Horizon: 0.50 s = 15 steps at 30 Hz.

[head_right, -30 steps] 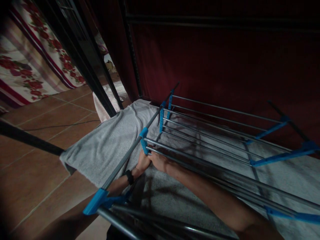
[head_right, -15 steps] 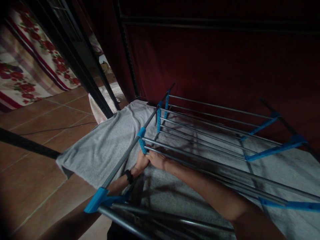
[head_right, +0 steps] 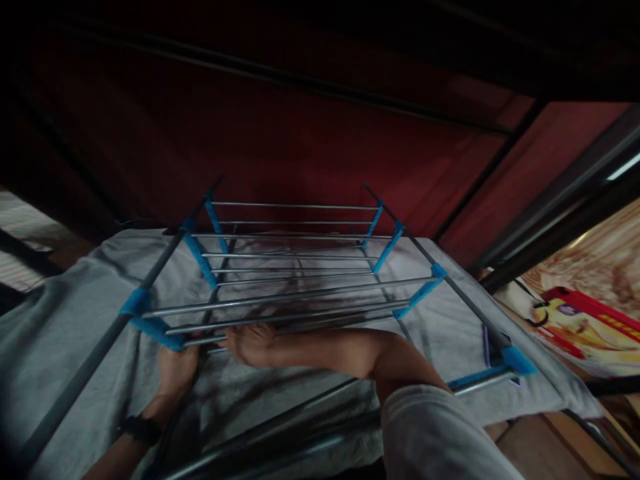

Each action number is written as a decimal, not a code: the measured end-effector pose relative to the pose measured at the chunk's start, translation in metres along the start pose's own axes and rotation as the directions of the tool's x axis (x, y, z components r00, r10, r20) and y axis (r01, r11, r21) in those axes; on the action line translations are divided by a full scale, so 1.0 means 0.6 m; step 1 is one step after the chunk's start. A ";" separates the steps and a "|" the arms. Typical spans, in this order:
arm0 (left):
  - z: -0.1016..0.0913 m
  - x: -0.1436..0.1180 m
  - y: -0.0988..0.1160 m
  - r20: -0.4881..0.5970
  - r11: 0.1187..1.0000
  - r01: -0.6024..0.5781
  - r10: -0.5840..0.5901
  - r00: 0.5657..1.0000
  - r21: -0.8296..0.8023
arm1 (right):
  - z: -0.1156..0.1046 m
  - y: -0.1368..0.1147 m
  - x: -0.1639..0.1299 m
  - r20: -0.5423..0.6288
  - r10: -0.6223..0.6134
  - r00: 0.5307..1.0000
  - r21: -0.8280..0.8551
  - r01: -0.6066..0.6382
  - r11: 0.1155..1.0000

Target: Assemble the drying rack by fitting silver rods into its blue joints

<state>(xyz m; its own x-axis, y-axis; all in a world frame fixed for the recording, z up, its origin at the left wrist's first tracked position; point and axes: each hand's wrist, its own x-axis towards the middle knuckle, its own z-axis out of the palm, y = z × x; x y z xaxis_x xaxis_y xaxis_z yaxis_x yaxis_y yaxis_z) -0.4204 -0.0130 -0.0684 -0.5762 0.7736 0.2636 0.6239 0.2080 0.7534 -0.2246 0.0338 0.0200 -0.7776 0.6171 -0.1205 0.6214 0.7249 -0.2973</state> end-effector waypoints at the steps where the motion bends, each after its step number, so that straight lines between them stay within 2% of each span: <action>1: 0.000 0.000 0.000 0.008 1.000 0.014 -0.014 1.000 -0.004 | 0.004 0.005 0.000 -0.003 -0.010 1.000 -0.005 0.010 1.000; 7: -0.003 0.004 0.001 -0.015 1.000 0.020 -0.020 1.000 -0.021 | 0.007 0.013 0.013 -0.040 -0.087 0.995 -0.071 0.084 0.994; 13: -0.009 0.004 0.015 -0.019 0.998 -0.008 0.007 1.000 -0.061 | -0.015 0.008 0.003 0.048 -0.112 0.993 -0.086 0.116 0.990; 15: -0.009 0.005 0.015 -0.020 0.999 -0.027 0.026 0.999 -0.040 | -0.019 0.006 -0.004 0.020 -0.115 0.993 -0.113 0.117 0.987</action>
<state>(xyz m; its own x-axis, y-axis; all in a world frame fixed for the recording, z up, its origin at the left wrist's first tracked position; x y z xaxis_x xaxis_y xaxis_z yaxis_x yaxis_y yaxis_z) -0.4191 -0.0122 -0.0574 -0.5700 0.7668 0.2953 0.6177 0.1629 0.7693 -0.2195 0.0384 0.0303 -0.8457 0.5235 -0.1042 0.5334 0.8217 -0.2006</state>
